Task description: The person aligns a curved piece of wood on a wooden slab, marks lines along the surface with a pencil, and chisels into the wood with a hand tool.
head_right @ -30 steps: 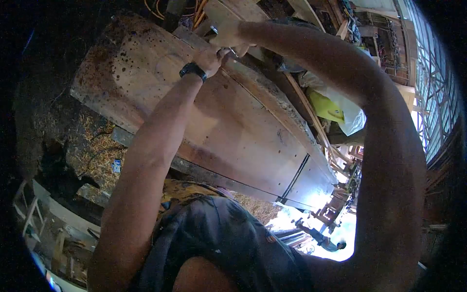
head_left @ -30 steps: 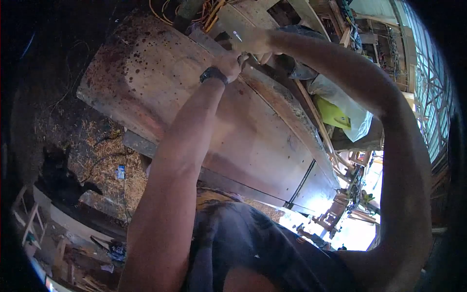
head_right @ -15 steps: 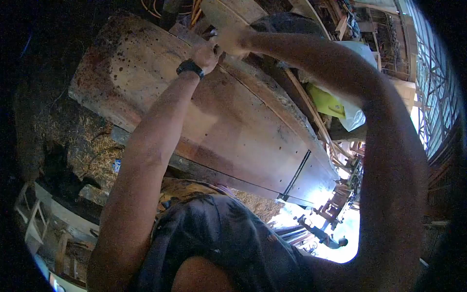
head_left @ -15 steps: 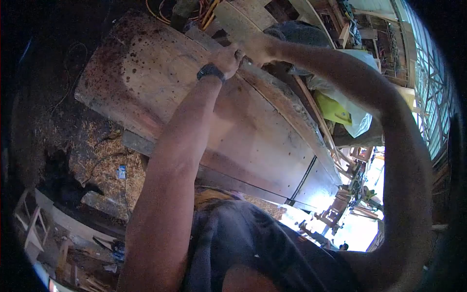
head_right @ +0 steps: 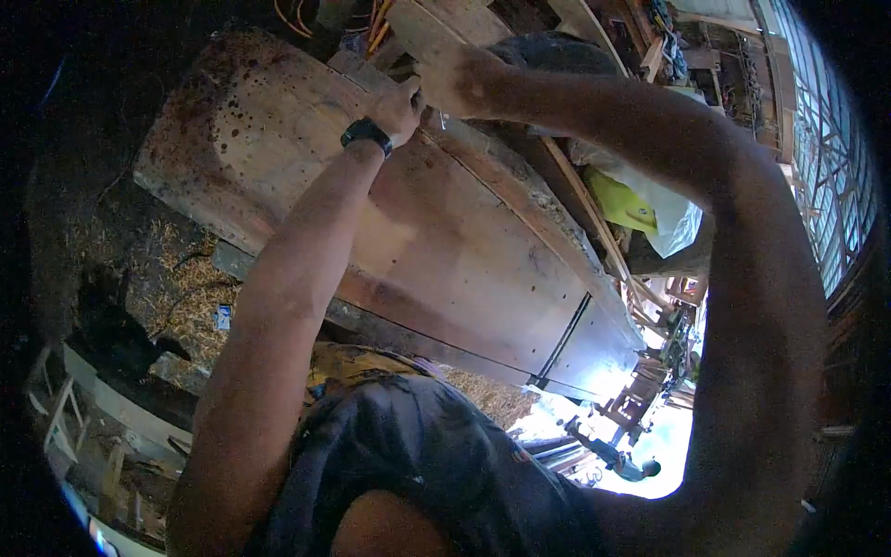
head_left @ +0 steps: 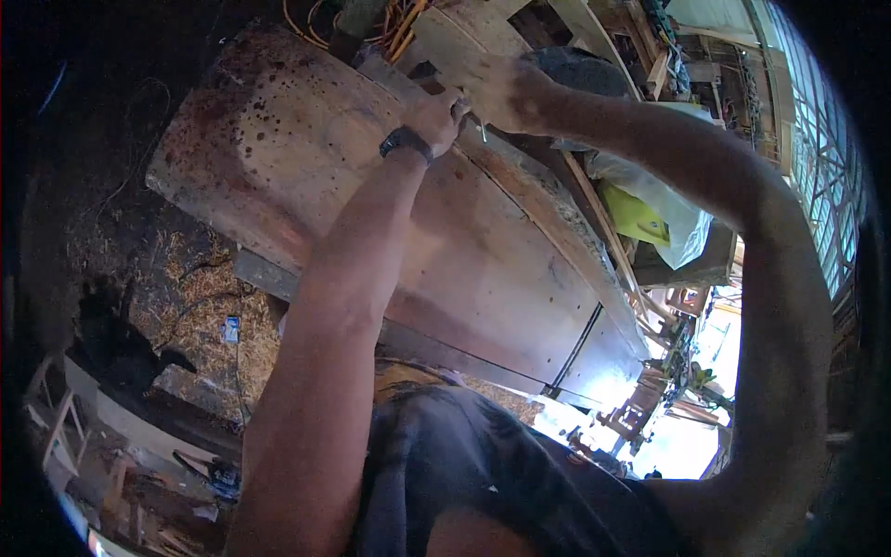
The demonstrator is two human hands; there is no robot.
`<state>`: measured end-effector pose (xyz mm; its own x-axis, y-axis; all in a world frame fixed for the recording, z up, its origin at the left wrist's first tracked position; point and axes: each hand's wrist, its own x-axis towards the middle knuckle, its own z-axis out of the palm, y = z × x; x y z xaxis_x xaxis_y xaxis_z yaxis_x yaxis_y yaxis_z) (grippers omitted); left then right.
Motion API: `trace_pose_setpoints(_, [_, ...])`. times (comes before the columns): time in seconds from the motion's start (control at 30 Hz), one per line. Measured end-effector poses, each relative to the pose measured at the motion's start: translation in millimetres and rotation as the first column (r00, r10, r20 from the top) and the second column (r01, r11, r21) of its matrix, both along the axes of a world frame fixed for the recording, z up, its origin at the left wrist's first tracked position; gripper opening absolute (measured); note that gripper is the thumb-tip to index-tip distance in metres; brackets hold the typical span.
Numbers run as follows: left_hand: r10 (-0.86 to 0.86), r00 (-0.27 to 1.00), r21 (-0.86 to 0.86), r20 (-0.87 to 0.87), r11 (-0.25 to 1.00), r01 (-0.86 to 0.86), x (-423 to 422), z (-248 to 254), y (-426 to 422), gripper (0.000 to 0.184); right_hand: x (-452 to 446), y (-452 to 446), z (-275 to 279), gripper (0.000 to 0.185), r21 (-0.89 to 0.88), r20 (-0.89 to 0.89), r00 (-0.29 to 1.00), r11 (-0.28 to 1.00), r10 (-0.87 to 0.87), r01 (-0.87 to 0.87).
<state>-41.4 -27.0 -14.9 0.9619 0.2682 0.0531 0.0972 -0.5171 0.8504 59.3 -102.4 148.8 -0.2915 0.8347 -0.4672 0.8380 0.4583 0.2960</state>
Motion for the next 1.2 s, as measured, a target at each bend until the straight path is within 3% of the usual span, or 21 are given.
trace_pose_setpoints(0.03, [0.000, 1.000, -0.020, -0.027, 1.000, 0.000, -1.7, 2.1, 0.9, 0.029, -3.2, 1.2, -1.2, 0.022, -0.037, 0.018, 0.999, 0.999, -0.028, 0.029])
trace_pose_setpoints(0.13, [0.003, 0.999, -0.068, -0.053, 0.998, -0.006, 0.4, -7.8, -4.7, 0.026, -18.7, 16.1, -4.8, 0.019, -0.244, 0.160, 0.894, 0.860, -0.419, 0.448])
trace_pose_setpoints(0.17, [0.013, 0.999, -0.076, -0.046, 0.997, -0.017, 5.3, -12.1, -4.3, 0.026, -2.6, 6.6, -20.6, 0.025, -0.235, -0.164, 0.777, 0.790, -0.607, 0.567])
trace_pose_setpoints(0.2, [-0.002, 0.999, -0.025, -0.039, 1.000, 0.001, 3.7, -9.8, -4.2, 0.030, 25.1, -13.0, -50.0, 0.032, -0.271, -0.466, 0.541, 0.695, -0.700, 0.666])
trace_pose_setpoints(0.27, [-0.023, 0.999, 0.086, -0.035, 0.996, 0.026, -3.8, -3.1, 2.1, 0.038, 39.9, -12.1, -64.1, 0.040, -0.325, -0.596, 0.365, 0.631, -0.715, 0.704])
trace_pose_setpoints(0.37, [-0.064, 0.996, -0.049, -0.066, 0.997, 0.061, -1.3, 6.3, 3.6, 0.039, 22.6, 17.8, -24.3, 0.049, -0.299, -0.174, 0.696, 0.711, -0.697, 0.637])
trace_pose_setpoints(0.43, [-0.028, 0.999, -0.081, -0.017, 0.996, 0.027, -1.6, 5.5, 1.8, 0.029, 12.4, 34.0, -1.2, 0.058, -0.305, 0.142, 0.815, 0.759, -0.561, 0.575])
trace_pose_setpoints(0.5, [0.002, 1.000, -0.108, 0.012, 0.994, -0.001, -3.6, 1.5, -0.3, 0.025, 5.7, 27.0, 12.8, 0.049, 0.012, -0.081, 0.981, 0.984, -0.179, 0.180])
trace_pose_setpoints(0.57, [0.025, 0.999, -0.127, 0.037, 0.992, -0.020, -0.2, -1.0, -3.3, 0.027, 6.7, 20.3, 14.2, 0.042, 0.204, -0.077, 0.992, 0.975, 0.104, -0.087])
trace_pose_setpoints(0.6, [0.001, 1.000, -0.089, -0.003, 0.996, -0.001, 1.6, -1.2, -3.7, 0.027, 8.2, 15.9, 4.9, 0.038, 0.206, -0.020, 0.988, 0.967, 0.156, -0.148])
trace_pose_setpoints(0.67, [-0.039, 0.995, -0.014, -0.089, 0.999, 0.038, 2.9, -2.1, -1.9, 0.028, 15.1, 1.0, -24.4, 0.029, 0.127, 0.042, 0.996, 0.989, 0.077, -0.082])
trace_pose_setpoints(0.73, [-0.053, 0.991, 0.014, -0.124, 0.998, 0.055, -4.2, 9.0, 1.7, 0.030, 19.5, -5.8, -53.7, 0.019, -0.025, 0.078, 0.983, 0.985, -0.166, 0.168])
trace_pose_setpoints(0.77, [-0.061, 0.988, 0.025, -0.142, 0.998, 0.065, -7.7, 14.5, 3.0, 0.030, 22.2, -5.7, -58.6, 0.016, -0.058, 0.093, 0.985, 0.987, -0.147, 0.153])
trace_pose_setpoints(0.87, [0.074, 0.996, -0.122, 0.043, 0.990, -0.068, 9.1, -33.3, -14.1, 0.032, 13.9, 7.7, -56.7, 0.008, -0.168, 0.134, 0.988, 0.981, -0.077, 0.100])
trace_pose_setpoints(0.93, [0.181, 0.983, -0.149, 0.034, 0.974, -0.174, -9.2, -20.2, -9.3, 0.033, 9.3, 9.7, -52.8, 0.005, -0.259, 0.159, 0.987, 0.963, -0.027, 0.068])
trace_pose_setpoints(1.03, [0.391, 0.919, -0.182, 0.040, 0.908, -0.378, -46.6, -32.6, -23.6, 0.036, 9.3, 16.1, -46.3, 0.006, -0.136, -0.010, 1.000, 0.990, -0.029, 0.027])
trace_pose_setpoints(1.07, [0.458, 0.888, -0.190, 0.041, 0.876, -0.443, -59.6, -42.1, -36.0, 0.037, 9.6, 19.5, -46.3, 0.007, -0.197, 0.051, 0.998, 0.980, -0.023, 0.032])
trace_pose_setpoints(1.1, [0.456, 0.889, -0.319, 0.050, 0.851, -0.418, -74.1, -29.9, -46.2, 0.031, 8.0, 23.3, -45.8, 0.008, -0.256, 0.111, 0.994, 0.966, -0.015, 0.043])
trace_pose_setpoints(1.2, [0.085, 0.991, -0.195, -0.104, 0.975, -0.104, -88.4, -2.5, -67.1, 0.031, 10.4, 17.7, -59.3, 0.009, -0.326, 0.167, 0.984, 0.938, -0.064, 0.117])
